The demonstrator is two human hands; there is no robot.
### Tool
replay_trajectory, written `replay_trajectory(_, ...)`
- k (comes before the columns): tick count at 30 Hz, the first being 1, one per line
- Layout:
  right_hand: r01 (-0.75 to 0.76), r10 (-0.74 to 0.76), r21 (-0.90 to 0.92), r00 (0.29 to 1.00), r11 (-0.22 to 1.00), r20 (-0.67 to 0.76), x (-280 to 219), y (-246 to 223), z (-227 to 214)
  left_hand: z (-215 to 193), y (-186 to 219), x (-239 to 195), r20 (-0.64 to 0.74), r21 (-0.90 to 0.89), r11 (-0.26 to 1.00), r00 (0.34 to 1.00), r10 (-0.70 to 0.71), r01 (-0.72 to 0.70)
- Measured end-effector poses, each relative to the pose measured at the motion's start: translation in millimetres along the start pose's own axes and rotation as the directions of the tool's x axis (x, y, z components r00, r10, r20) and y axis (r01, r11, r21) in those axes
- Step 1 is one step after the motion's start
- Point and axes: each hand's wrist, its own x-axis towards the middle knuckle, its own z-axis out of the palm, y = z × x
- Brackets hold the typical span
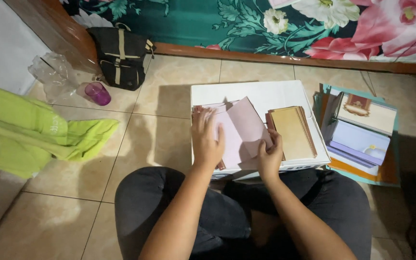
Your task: Sorting and organizing pink paper cards into a white box while sitting on the floor.
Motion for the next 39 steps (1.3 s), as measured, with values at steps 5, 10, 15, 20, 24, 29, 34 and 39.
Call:
replay_trajectory(5, 0.015, -0.002, -0.189, 0.998, 0.982, 0.066, 1.1, 9.3, -2.4, 36.7, -23.8, -42.4, 0.469, 0.307, 0.95, 0.878, -0.099, -0.057)
replay_trajectory(10, 0.149, -0.096, -0.437, 0.985, 0.887, 0.142, 8.9, -4.1, -9.1, 39.6, -25.9, -48.7, 0.653, 0.415, 0.909, 0.687, -0.318, 0.027)
replay_trajectory(15, 0.793, -0.139, -0.524, 0.583, 0.311, 0.8, 44.5, 34.0, 10.2, 34.3, -16.5, -42.2, 0.739, 0.452, 0.892, 0.562, -0.371, -0.006)
replay_trajectory(20, 0.766, -0.077, -0.427, 0.522, 0.48, 0.849, 81.5, 30.4, 63.4, 47.4, -27.5, -47.1, 0.735, 0.483, 0.875, 0.556, -0.389, -0.027)
replay_trajectory(24, 0.803, -0.062, -0.45, 0.511, 0.389, 0.858, 88.6, 49.6, 69.0, 53.0, -25.6, -50.3, 0.7, 0.506, 0.863, 0.582, -0.413, 0.003)
replay_trajectory(29, 0.784, 0.035, -0.409, 0.446, 0.467, 0.894, 32.8, -10.3, -3.0, 48.6, -18.8, -44.7, 0.722, 0.527, 0.85, 0.526, -0.449, 0.001)
replay_trajectory(34, 0.463, -0.014, -0.267, 0.519, 0.845, 0.855, 24.0, -32.3, -62.0, 48.6, -16.5, -39.0, 0.723, 0.526, 0.851, 0.532, -0.441, -0.01)
replay_trajectory(39, 0.191, 0.166, -0.966, 0.961, 0.175, 0.22, 63.9, 38.6, -87.0, 48.5, -17.9, -42.2, 0.719, 0.538, 0.843, 0.531, -0.448, -0.016)
